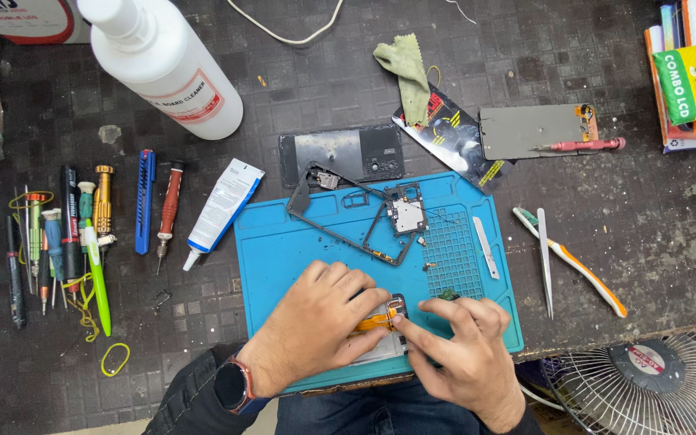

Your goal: The person repairs a disassembled smartphone on a blue work mat. They handle the motherboard and ribbon cables, use tweezers to adjust small components, and inspect a cracked screen assembly before placing it aside.

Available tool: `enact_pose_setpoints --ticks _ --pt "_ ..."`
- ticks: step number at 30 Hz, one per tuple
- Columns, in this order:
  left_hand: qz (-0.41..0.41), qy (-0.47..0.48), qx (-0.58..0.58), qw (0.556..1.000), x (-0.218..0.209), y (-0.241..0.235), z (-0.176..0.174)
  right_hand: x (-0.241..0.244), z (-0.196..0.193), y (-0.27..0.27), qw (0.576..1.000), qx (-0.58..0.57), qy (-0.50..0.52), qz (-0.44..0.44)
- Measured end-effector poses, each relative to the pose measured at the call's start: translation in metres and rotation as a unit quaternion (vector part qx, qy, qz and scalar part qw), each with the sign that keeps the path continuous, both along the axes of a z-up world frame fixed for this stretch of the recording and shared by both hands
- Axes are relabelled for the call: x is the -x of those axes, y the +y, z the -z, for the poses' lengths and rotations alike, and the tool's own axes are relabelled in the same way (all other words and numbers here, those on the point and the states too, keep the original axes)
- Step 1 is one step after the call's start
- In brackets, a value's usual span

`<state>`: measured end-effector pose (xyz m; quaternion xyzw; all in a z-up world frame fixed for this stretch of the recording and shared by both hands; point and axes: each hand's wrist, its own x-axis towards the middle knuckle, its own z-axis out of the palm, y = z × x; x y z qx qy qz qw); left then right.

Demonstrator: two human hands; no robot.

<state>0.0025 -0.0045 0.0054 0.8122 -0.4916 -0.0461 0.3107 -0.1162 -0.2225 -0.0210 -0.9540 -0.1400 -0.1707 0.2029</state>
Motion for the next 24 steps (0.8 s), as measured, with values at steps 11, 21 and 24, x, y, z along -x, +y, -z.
enact_pose_setpoints --ticks 11,21,24 --pt "0.03 0.019 0.003 0.999 -0.006 0.006 -0.005 0.003 0.006 0.0 0.998 -0.04 -0.02 0.039" --pt "0.044 0.007 0.026 0.999 -0.009 0.01 0.001 -0.016 -0.043 -0.043 0.996 -0.071 0.01 0.051" --pt "0.064 0.017 0.052 0.996 -0.013 0.015 0.004 -0.042 -0.052 -0.076 0.998 -0.032 0.017 0.054"
